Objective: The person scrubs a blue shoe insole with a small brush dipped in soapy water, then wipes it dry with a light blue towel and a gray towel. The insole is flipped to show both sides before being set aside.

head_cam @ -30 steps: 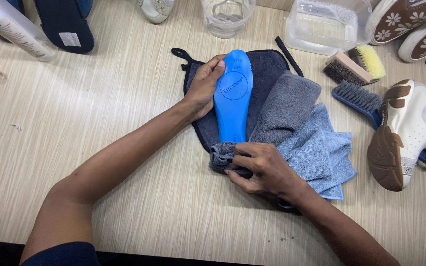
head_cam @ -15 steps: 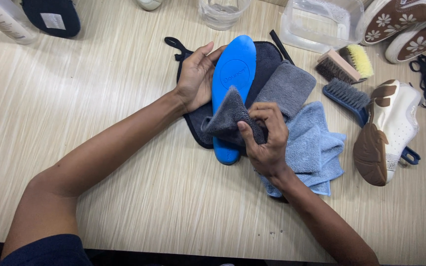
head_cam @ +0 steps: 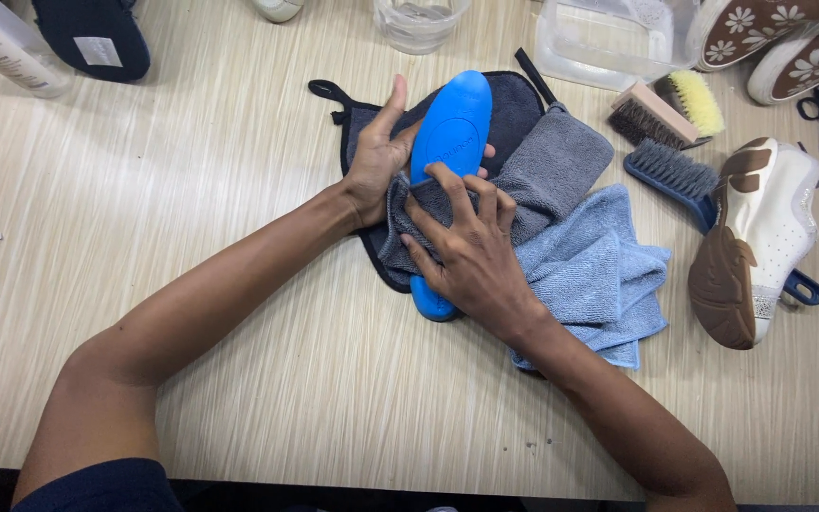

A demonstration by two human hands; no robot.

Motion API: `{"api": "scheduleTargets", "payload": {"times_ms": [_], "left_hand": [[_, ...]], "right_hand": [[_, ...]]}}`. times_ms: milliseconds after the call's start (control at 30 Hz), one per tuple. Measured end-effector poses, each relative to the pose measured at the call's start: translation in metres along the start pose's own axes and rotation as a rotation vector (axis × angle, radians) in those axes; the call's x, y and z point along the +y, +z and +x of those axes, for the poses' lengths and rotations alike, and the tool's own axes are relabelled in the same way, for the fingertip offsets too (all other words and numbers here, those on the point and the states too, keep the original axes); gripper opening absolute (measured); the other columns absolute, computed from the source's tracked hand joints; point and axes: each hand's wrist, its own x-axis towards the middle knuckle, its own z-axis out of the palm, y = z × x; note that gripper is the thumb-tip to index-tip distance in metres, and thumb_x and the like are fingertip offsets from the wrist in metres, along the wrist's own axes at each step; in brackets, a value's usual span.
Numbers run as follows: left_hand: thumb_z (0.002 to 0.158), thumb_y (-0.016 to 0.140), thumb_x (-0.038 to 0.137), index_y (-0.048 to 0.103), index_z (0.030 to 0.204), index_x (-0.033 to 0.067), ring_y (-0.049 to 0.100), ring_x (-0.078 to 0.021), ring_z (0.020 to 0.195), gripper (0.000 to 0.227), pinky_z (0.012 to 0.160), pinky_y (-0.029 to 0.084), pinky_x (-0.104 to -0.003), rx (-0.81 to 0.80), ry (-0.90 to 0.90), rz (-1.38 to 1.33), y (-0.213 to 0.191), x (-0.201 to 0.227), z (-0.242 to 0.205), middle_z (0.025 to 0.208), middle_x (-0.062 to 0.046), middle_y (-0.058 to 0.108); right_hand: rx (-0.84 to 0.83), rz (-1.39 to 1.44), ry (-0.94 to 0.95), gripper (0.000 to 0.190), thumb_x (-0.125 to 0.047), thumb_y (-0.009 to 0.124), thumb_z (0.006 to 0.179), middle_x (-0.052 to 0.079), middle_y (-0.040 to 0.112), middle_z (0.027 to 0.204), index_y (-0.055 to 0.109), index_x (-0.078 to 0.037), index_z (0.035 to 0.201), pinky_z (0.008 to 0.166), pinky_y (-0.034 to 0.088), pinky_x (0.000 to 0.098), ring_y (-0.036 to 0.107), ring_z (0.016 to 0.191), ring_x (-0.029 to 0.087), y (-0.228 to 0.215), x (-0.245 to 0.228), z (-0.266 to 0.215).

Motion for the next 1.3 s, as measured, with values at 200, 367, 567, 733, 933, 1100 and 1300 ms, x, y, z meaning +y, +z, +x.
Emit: {"api": "scheduleTargets", "payload": {"times_ms": [200, 367, 567, 733, 933, 1100, 1300], "left_hand": [[0.094, 0.040, 0.063, 0.042, 0.152, -0.0022, 0.073, -0.0361, 0.099, 0.087, 0.089, 0.063, -0.047, -0.015, 0.072, -0.044, -0.017, -0.011, 0.014, 0.116, -0.026, 0.070], [0.099, 0.037, 0.062, 0.044, 0.152, 0.0099, 0.072, -0.0297, 0.093, 0.075, 0.088, 0.062, -0.043, -0.052, 0.084, -0.033, -0.028, -0.019, 0.022, 0.108, -0.020, 0.071], [0.098, 0.047, 0.065, 0.058, 0.129, 0.0053, 0.078, -0.0347, 0.095, 0.068, 0.089, 0.066, -0.048, 0.051, 0.128, -0.076, -0.009, -0.018, 0.014, 0.109, -0.023, 0.072], [0.094, 0.052, 0.066, 0.058, 0.115, 0.0025, 0.078, -0.0359, 0.090, 0.067, 0.085, 0.067, -0.048, 0.118, 0.117, -0.035, 0.011, -0.010, 0.011, 0.102, -0.025, 0.074], [0.101, 0.048, 0.053, 0.059, 0.116, 0.0037, 0.079, -0.0235, 0.080, 0.053, 0.085, 0.065, -0.030, 0.100, 0.131, 0.003, 0.024, -0.006, 0.005, 0.095, -0.011, 0.075], [0.096, 0.048, 0.054, 0.068, 0.103, 0.0091, 0.068, -0.0255, 0.098, 0.050, 0.095, 0.058, -0.045, 0.131, -0.005, 0.063, -0.039, -0.032, 0.033, 0.098, -0.013, 0.074], [0.090, 0.049, 0.055, 0.061, 0.141, 0.0078, 0.069, -0.0312, 0.120, 0.071, 0.107, 0.057, -0.045, 0.175, -0.064, 0.024, -0.013, -0.014, 0.026, 0.133, -0.019, 0.071]], "right_hand": [[0.020, 0.078, -0.042, 0.024, -0.030, 0.080, 0.086, 0.010, 0.057, 0.131, 0.077, -0.019, 0.108, 0.091, 0.034, 0.0505, 0.052, 0.115, 0.033, 0.003, 0.002, -0.003], [0.053, 0.116, -0.117, 0.020, -0.031, 0.079, 0.087, 0.006, 0.064, 0.112, 0.078, -0.018, 0.101, 0.087, 0.035, 0.0497, 0.057, 0.101, 0.029, 0.005, 0.005, -0.003], [0.106, 0.304, -0.139, 0.022, -0.035, 0.075, 0.084, 0.003, 0.065, 0.086, 0.075, -0.016, 0.073, 0.089, 0.034, 0.0503, 0.058, 0.084, 0.024, 0.013, 0.010, -0.001], [0.271, 0.602, 0.056, 0.019, -0.026, 0.070, 0.089, 0.007, 0.068, 0.092, 0.076, -0.010, 0.081, 0.086, 0.041, 0.0440, 0.060, 0.085, 0.024, 0.005, 0.027, 0.012], [0.309, 0.241, -0.079, 0.046, -0.013, 0.082, 0.091, 0.014, 0.061, 0.141, 0.073, -0.019, 0.136, 0.092, 0.039, 0.0467, 0.053, 0.118, 0.036, 0.001, 0.037, 0.043], [0.429, 0.093, 0.024, 0.024, -0.018, 0.076, 0.095, 0.013, 0.054, 0.144, 0.083, -0.021, 0.117, 0.094, 0.047, 0.0513, 0.047, 0.120, 0.037, 0.003, 0.053, 0.048], [0.488, 0.382, 0.162, 0.039, 0.005, 0.067, 0.084, 0.015, 0.056, 0.134, 0.078, -0.008, 0.119, 0.079, 0.054, 0.0410, 0.061, 0.097, 0.029, 0.011, 0.063, 0.047]]}}
